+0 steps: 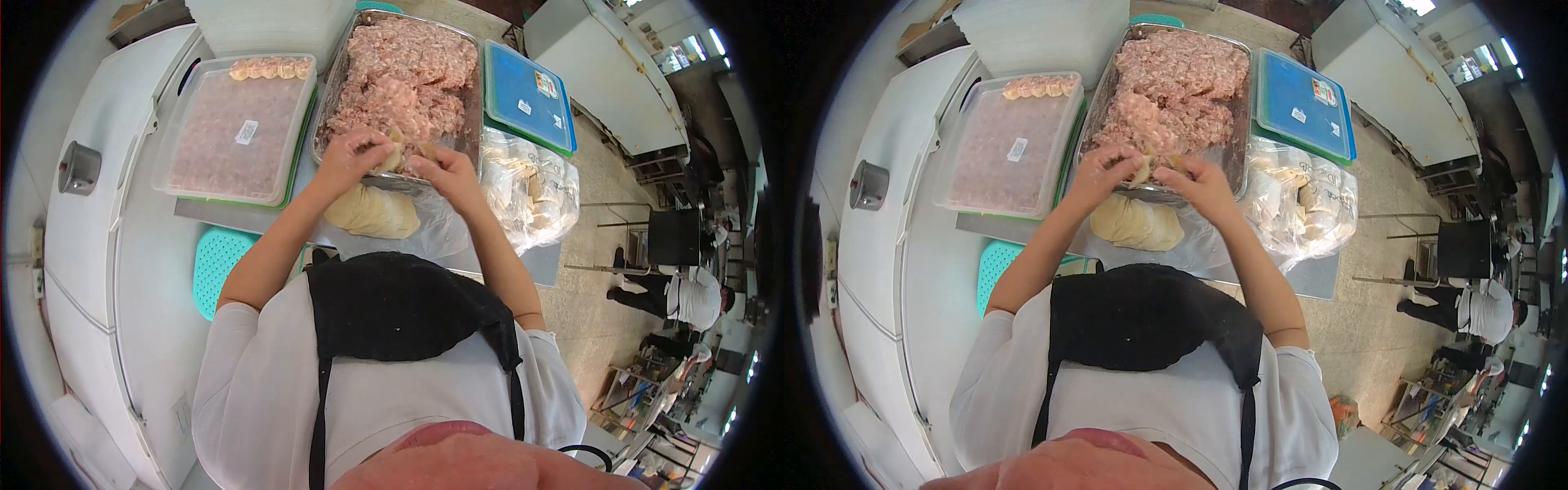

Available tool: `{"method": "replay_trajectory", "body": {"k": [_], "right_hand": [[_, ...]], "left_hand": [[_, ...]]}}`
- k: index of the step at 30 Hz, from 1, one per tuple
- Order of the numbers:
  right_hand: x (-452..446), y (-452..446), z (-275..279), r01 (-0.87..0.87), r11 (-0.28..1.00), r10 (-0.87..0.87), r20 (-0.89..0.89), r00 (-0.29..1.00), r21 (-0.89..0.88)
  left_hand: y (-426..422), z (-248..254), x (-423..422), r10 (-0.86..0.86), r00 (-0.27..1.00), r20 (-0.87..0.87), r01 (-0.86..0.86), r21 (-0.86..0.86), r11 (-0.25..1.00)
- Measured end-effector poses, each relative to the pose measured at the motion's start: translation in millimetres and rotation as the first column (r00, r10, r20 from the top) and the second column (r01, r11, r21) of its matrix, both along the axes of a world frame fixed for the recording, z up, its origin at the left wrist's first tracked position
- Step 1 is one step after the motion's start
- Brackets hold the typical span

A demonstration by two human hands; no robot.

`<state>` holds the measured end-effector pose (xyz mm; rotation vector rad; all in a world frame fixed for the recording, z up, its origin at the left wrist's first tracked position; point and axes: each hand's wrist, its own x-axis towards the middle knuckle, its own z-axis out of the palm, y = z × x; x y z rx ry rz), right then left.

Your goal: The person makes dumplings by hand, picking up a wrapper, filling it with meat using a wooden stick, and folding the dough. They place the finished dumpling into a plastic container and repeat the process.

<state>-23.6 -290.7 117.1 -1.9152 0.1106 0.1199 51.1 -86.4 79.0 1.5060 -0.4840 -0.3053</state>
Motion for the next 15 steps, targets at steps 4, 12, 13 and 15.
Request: {"method": "replay_trajectory", "body": {"k": [4,12,13,15], "right_hand": [[0.1,20.8,-4.0,0.003,0.977,-0.002,-0.003,1.0,0.213],[-19.3,0.9,-59.9,0.173,0.985,-0.173,0.09,0.981,0.01],[-20.4,0.5,-58.6,0.182,0.983,-0.182,0.089,0.979,0.009],[-21.5,0.3,-43.8,0.246,0.969,-0.242,0.117,0.963,-0.019]], "left_hand": [[-0.3,-5.1,4.1,-0.055,0.951,0.305,0.024,0.103,0.994],[29.7,14.7,32.7,-0.434,0.702,-0.565,-0.192,-0.737,0.648],[27.2,14.1,32.4,-0.441,0.697,-0.565,-0.187,-0.737,0.649],[14.0,14.1,29.2,-0.192,0.811,-0.552,-0.192,-0.562,0.804]]}}
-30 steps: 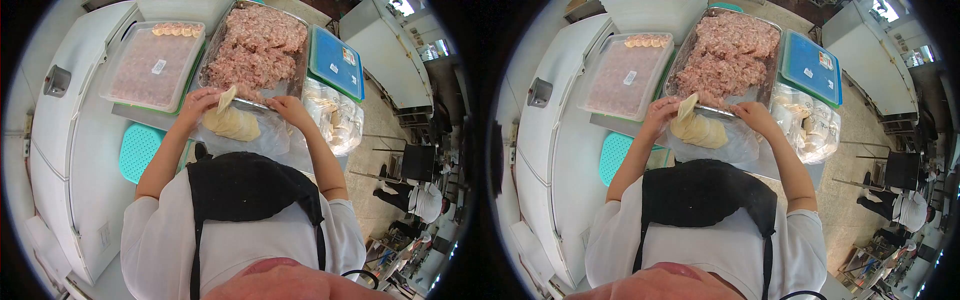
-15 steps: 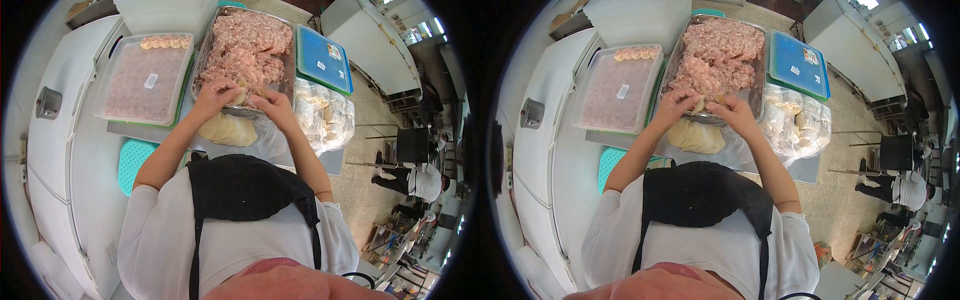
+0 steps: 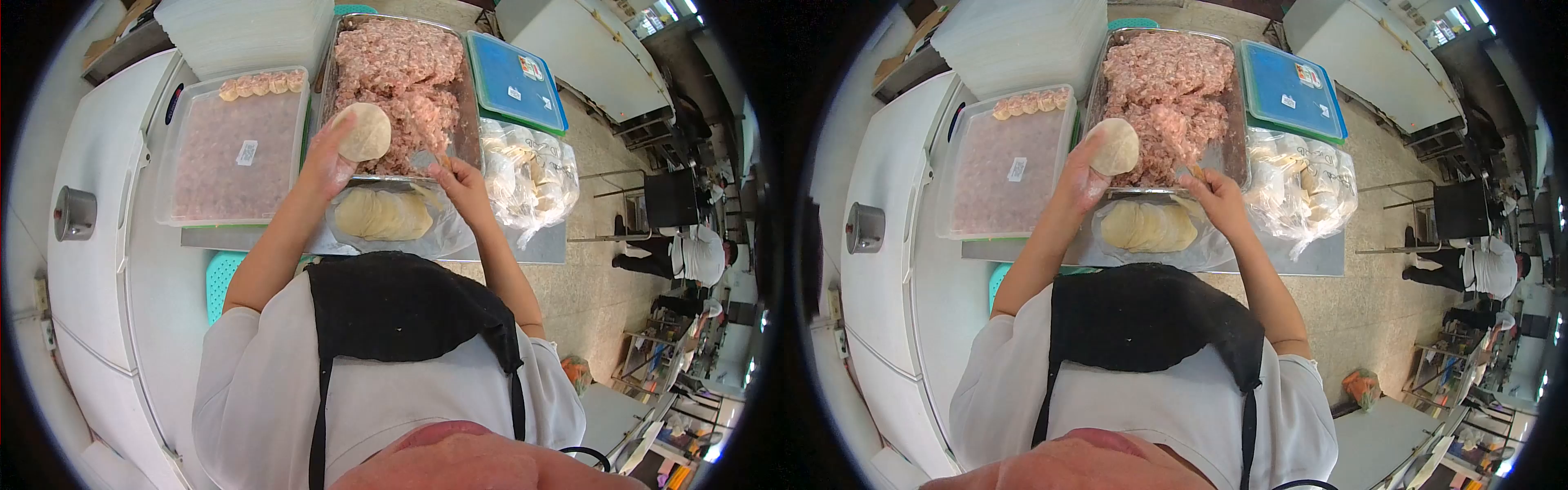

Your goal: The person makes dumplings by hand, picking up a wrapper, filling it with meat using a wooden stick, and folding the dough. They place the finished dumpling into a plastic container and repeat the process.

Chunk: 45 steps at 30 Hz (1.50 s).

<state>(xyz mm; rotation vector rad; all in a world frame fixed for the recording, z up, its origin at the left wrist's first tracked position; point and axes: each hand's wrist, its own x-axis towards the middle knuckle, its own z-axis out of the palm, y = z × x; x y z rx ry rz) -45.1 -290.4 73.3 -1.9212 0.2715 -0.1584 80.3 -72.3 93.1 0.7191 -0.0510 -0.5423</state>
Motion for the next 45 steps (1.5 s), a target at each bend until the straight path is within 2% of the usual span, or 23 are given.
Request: {"method": "replay_trajectory", "body": {"k": [1,3,7,9,10,12,13,15,16,18,20,22,24,25,27,31,33,35,37,39,40,42,45], "right_hand": [[1.6,2.3,14.2,0.008,1.0,-0.008,0.002,1.0,-0.001],[5.6,5.5,38.5,0.006,0.971,0.002,-0.033,0.999,0.237],[21.9,17.9,30.9,0.035,0.984,-0.047,0.065,0.997,0.172],[25.3,18.7,17.1,0.024,0.94,0.077,0.28,0.957,-0.341],[21.6,12.1,22.7,0.013,0.94,0.087,0.277,0.957,-0.34],[13.9,-6.9,51.4,-0.164,0.728,0.291,0.083,0.953,-0.665],[11.1,-7.9,68.5,-0.173,0.727,0.302,0.084,0.949,-0.664],[2.2,-11.3,93.2,-0.3,0.412,0.251,-0.209,0.945,-0.86],[-0.2,-13.0,90.7,-0.301,0.411,0.258,-0.207,0.944,-0.86],[-1.6,-17.0,80.3,-0.123,0.515,0.324,0.06,0.944,-0.849],[8.5,-40.7,61.6,-0.178,0.488,0.391,0.032,0.92,-0.855],[7.7,-52.0,71.1,-0.234,0.455,0.462,0.003,0.887,-0.859],[-1.5,-56.3,105.0,-0.27,0.272,0.367,-0.159,0.917,-0.924],[-0.5,-57.8,100.3,-0.271,0.271,0.377,-0.158,0.913,-0.924],[-0.3,-56.8,82.1,-0.201,0.443,0.494,0.05,0.868,-0.874],[17.7,-89.1,71.9,-0.271,0.544,0.545,0.088,0.834,-0.794],[21.9,-106.1,80.9,-0.375,0.785,0.49,0.124,0.863,-0.493],[18.7,-115.2,90.2,-0.409,0.825,0.474,0.085,0.876,-0.39],[12.8,-119.7,103.5,-0.52,0.81,0.511,-0.108,0.853,-0.273],[10.2,-122.2,118.6,-0.57,0.769,0.547,-0.162,0.821,-0.291],[10.5,-123.0,121.7,-0.613,0.727,0.572,-0.221,0.79,-0.308],[13.1,-124.8,111.1,-0.597,0.719,0.586,-0.15,0.796,-0.356],[22.8,-125.5,83.9,-0.595,0.711,0.623,-0.057,0.78,-0.375]], "left_hand": [[-5.3,1.9,-0.7,-0.008,1.0,0.002,0.008,-0.001,1.0],[-15.9,6.3,-3.3,0.002,1.0,-0.03,0.0,0.074,0.997],[-34.5,17.7,-8.1,-0.017,0.998,-0.063,0.012,-0.079,0.997],[-37.5,31.9,-5.6,-0.062,0.974,-0.22,-0.037,-0.42,0.907],[-37.6,32.4,-2.7,0.014,0.968,-0.25,-0.092,-0.306,0.948],[-34.8,14.0,5.8,0.061,0.943,-0.326,-0.153,-0.263,0.953],[-37.1,0.9,8.1,0.095,0.912,-0.399,-0.193,-0.215,0.957],[-46.9,-16.0,4.5,0.13,0.918,-0.376,-0.228,-0.231,0.946],[-51.4,-18.5,1.9,0.14,0.918,-0.371,-0.242,-0.245,0.939],[-59.9,-8.8,-6.1,0.156,0.918,-0.364,-0.262,-0.263,0.929],[-64.9,23.9,-22.9,0.139,0.931,-0.336,-0.222,-0.223,0.949],[-71.0,12.6,-22.1,0.17,0.927,-0.334,-0.24,-0.18,0.954],[-79.6,8.1,-22.0,0.206,0.922,-0.327,-0.263,-0.139,0.955],[-85.9,8.4,-24.1,0.223,0.913,-0.342,-0.286,-0.145,0.947],[-94.7,8.9,-26.8,0.246,0.9,-0.359,-0.315,-0.146,0.938],[-90.7,5.4,-29.9,0.223,0.911,-0.346,-0.339,-0.326,0.882],[-84.1,8.3,-31.1,0.15,0.934,-0.324,-0.283,-0.416,0.864],[-83.0,14.0,-39.9,0.047,0.994,0.099,-0.047,-0.003,0.999],[-85.3,26.5,-51.1,-0.002,0.986,0.165,-0.01,0.074,0.997],[-94.0,39.8,-55.3,-0.024,0.646,0.763,-0.481,0.432,0.763],[-93.0,39.0,-51.9,-0.023,0.646,0.763,-0.487,0.435,0.757],[-87.7,38.8,-38.5,-0.291,0.463,0.837,-0.559,0.531,0.637],[-76.9,50.9,-23.1,-0.502,0.546,0.671,-0.386,0.733,0.56]]}}
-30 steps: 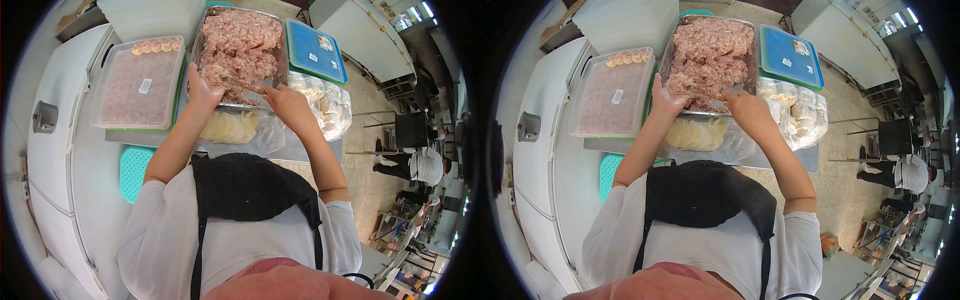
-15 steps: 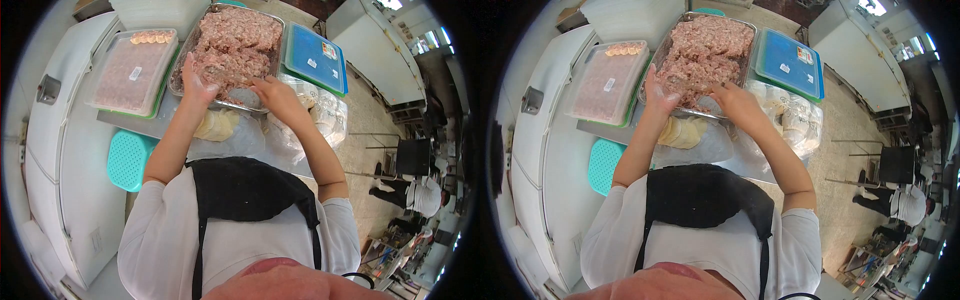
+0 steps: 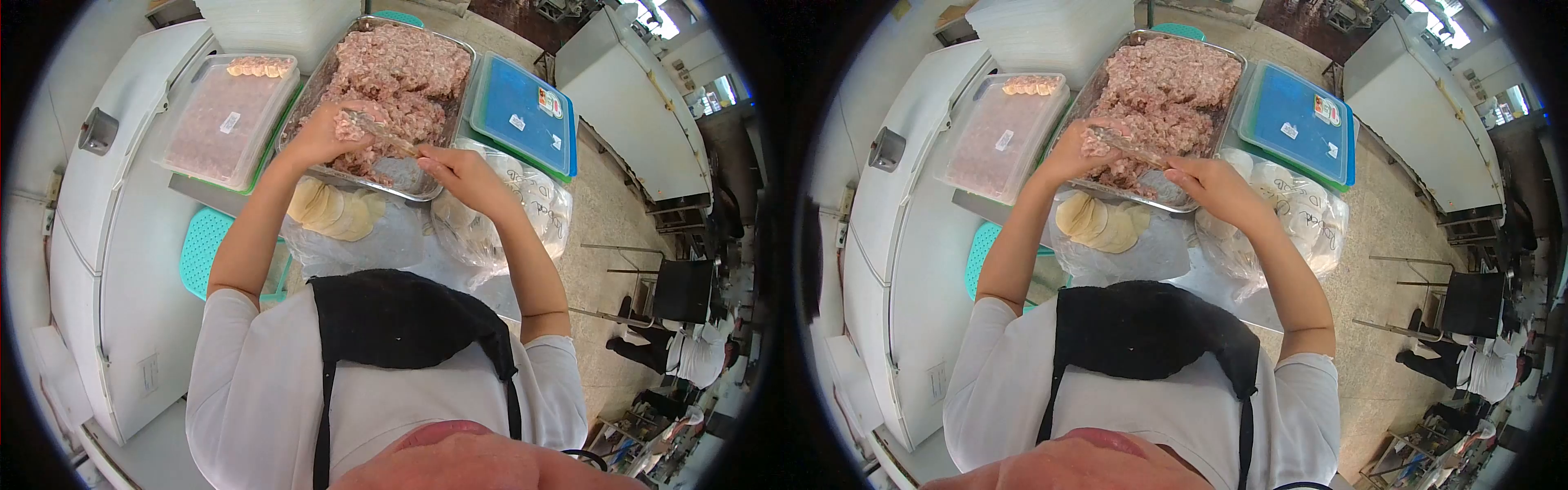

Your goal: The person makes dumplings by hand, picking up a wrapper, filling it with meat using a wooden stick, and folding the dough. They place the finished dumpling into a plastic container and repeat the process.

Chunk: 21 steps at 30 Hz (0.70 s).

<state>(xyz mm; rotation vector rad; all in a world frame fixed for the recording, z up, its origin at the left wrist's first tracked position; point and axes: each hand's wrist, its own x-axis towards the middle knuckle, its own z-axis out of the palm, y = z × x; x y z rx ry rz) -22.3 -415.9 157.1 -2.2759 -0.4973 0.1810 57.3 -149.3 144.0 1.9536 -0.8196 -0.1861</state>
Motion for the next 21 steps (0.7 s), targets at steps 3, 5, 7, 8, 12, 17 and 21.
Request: {"method": "replay_trajectory", "body": {"k": [3,5,7,8,12,17,21], "right_hand": [[19.7,-7.6,-35.1,-0.069,0.996,0.068,0.016,0.998,0.062],[34.6,-13.6,-41.8,-0.103,0.991,0.101,0.031,0.994,0.086],[47.6,-17.0,-38.6,-0.024,0.991,0.063,0.293,0.954,-0.134],[44.9,-11.8,-36.7,-0.027,0.991,0.066,0.299,0.952,-0.133],[30.7,18.5,-44.6,0.179,0.978,-0.089,0.569,0.817,-0.103],[50.4,-23.5,-80.1,0.246,0.823,-0.053,0.362,0.931,-0.512],[26.7,-17.8,-42.2,0.284,0.895,-0.157,0.352,0.923,-0.344]], "left_hand": [[2.2,-11.4,14.8,-0.089,0.983,0.162,0.079,0.071,0.994],[1.0,-27.7,22.3,-0.03,0.979,0.2,0.014,0.081,0.997],[0.6,-48.4,30.0,0.029,0.97,0.24,-0.052,0.087,0.995],[1.7,-58.3,35.2,0.142,0.985,0.097,-0.148,0.051,0.988],[2.1,-53.1,31.0,0.345,0.932,-0.11,-0.338,0.072,0.938],[9.1,-48.2,31.3,0.273,0.926,-0.262,-0.267,0.059,0.962],[1.1,-38.2,27.9,-0.023,0.731,-0.682,-0.41,-0.465,0.785]]}}
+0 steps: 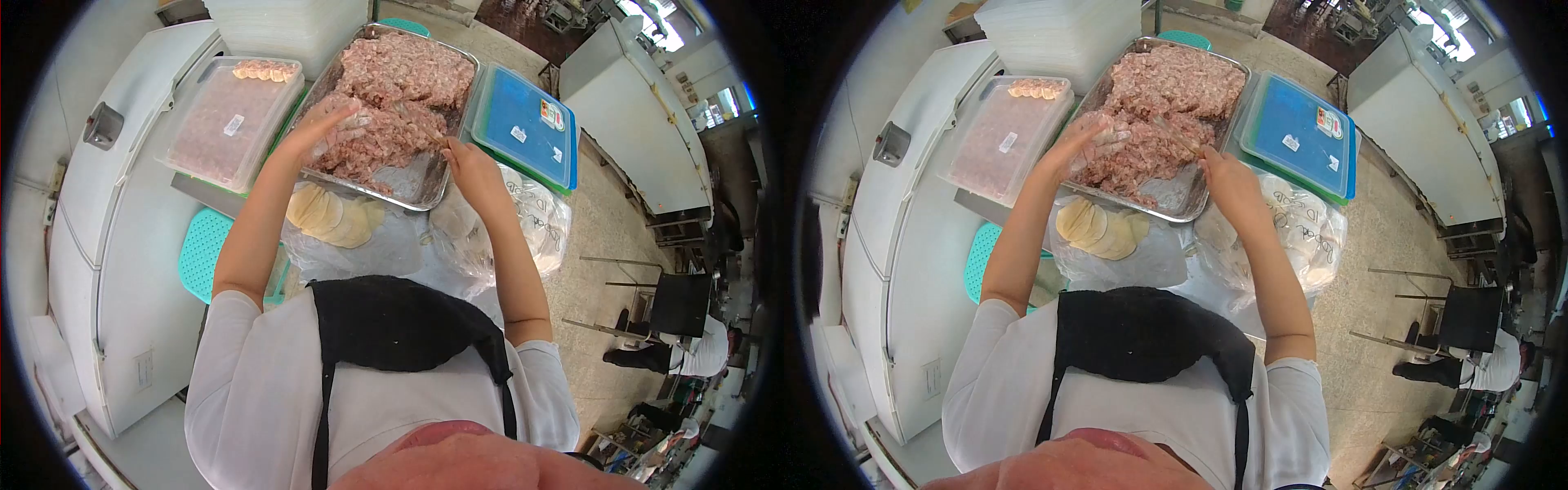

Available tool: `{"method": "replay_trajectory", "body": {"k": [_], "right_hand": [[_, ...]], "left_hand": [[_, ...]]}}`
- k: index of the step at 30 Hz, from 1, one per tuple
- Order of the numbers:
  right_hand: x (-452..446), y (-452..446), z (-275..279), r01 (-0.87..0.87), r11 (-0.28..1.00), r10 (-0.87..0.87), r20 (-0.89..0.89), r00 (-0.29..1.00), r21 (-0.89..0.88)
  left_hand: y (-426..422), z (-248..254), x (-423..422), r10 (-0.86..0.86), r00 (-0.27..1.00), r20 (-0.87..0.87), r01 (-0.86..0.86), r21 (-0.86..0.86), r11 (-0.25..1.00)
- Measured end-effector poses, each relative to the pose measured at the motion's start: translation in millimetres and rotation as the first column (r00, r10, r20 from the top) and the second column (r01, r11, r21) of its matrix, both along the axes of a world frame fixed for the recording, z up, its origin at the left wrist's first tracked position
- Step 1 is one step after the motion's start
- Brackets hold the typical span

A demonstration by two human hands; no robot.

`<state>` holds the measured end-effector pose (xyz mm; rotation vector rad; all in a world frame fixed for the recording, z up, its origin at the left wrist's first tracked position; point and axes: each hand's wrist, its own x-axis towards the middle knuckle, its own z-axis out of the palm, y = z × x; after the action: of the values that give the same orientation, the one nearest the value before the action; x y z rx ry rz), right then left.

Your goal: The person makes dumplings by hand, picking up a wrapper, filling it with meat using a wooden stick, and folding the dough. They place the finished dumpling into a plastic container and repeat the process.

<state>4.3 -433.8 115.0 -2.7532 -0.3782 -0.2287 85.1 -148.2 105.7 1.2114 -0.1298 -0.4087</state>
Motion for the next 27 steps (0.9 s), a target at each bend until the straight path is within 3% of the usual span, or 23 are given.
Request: {"method": "replay_trajectory", "body": {"k": [1,4,5,7,8,9,11,13,15,16,18,20,21,22,24,25,27], "right_hand": [[-3.2,7.2,4.1,-0.009,0.992,-0.001,0.081,0.997,0.124],[-4.5,24.8,-20.8,-0.087,0.989,0.076,0.096,0.992,0.119],[-5.0,17.8,-27.4,-0.079,0.99,0.067,0.099,0.993,0.119],[-2.4,-4.1,-28.3,-0.037,0.992,0.018,-0.163,0.986,-0.118],[-1.1,-14.1,-22.4,-0.038,0.992,0.018,-0.159,0.987,-0.123],[-5.1,-20.4,-7.0,0.012,0.998,-0.021,-0.13,0.991,-0.066],[-15.4,-23.9,21.3,0.071,0.997,-0.072,-0.102,0.992,-0.014],[-30.0,-19.6,51.1,0.031,0.922,-0.003,-0.075,0.997,0.387],[-43.9,-2.6,80.3,0.021,0.907,0.032,-0.12,0.992,0.421],[-48.4,7.2,87.0,-0.03,0.907,0.093,-0.132,0.987,0.42],[-48.2,23.2,78.9,-0.073,0.907,0.145,-0.146,0.979,0.415],[-38.8,33.0,48.8,-0.261,0.892,0.284,-0.007,0.959,0.369],[-35.9,33.4,54.0,-0.256,0.895,0.277,-0.007,0.961,0.366],[-33.2,31.4,65.1,-0.218,0.946,0.226,-0.005,0.974,0.241],[-38.3,47.1,90.6,-0.091,0.996,0.089,0.111,0.99,0.012],[-42.4,60.7,92.4,-0.088,0.996,0.086,0.116,0.99,0.011],[-46.8,90.4,93.0,-0.068,0.997,0.054,0.299,0.953,0.035]], "left_hand": [[-2.6,-1.0,0.7,0.002,1.0,0.002,-0.002,-0.005,1.0],[-6.7,-8.4,5.4,-0.101,0.995,-0.017,0.097,-0.149,0.984],[-8.5,-10.1,8.2,-0.034,0.999,-0.005,0.034,-0.087,0.996],[-4.8,-6.6,11.5,0.035,0.999,0.021,-0.034,-0.029,0.999],[1.9,-4.5,10.8,0.042,0.979,0.201,-0.089,0.229,0.969],[6.1,-2.0,7.2,-0.003,0.931,0.365,-0.178,0.461,0.869],[6.9,33.3,-12.2,-0.083,0.922,0.378,-0.133,0.513,0.848],[4.0,45.6,-24.0,-0.164,0.907,0.388,-0.092,0.563,0.821],[1.3,47.3,-27.3,-0.169,0.569,0.805,-0.371,0.435,0.82],[1.0,52.7,-27.9,-0.173,0.567,0.806,-0.363,0.433,0.825],[3.5,65.6,-28.4,-0.478,0.684,0.551,0.075,0.598,0.798],[10.6,57.6,-18.5,-0.53,0.61,0.589,0.049,0.639,0.767],[14.7,55.5,-13.8,-0.576,0.533,0.62,0.007,0.677,0.736],[18.2,57.1,-15.6,-0.577,0.528,0.623,0.009,0.675,0.738],[27.2,63.1,-20.6,-0.447,0.7,0.557,0.008,0.62,0.785],[34.4,52.9,-8.0,-0.449,0.696,0.561,0.008,0.619,0.785],[46.2,36.0,13.8,-0.382,0.748,0.543,-0.088,0.65,0.754]]}}
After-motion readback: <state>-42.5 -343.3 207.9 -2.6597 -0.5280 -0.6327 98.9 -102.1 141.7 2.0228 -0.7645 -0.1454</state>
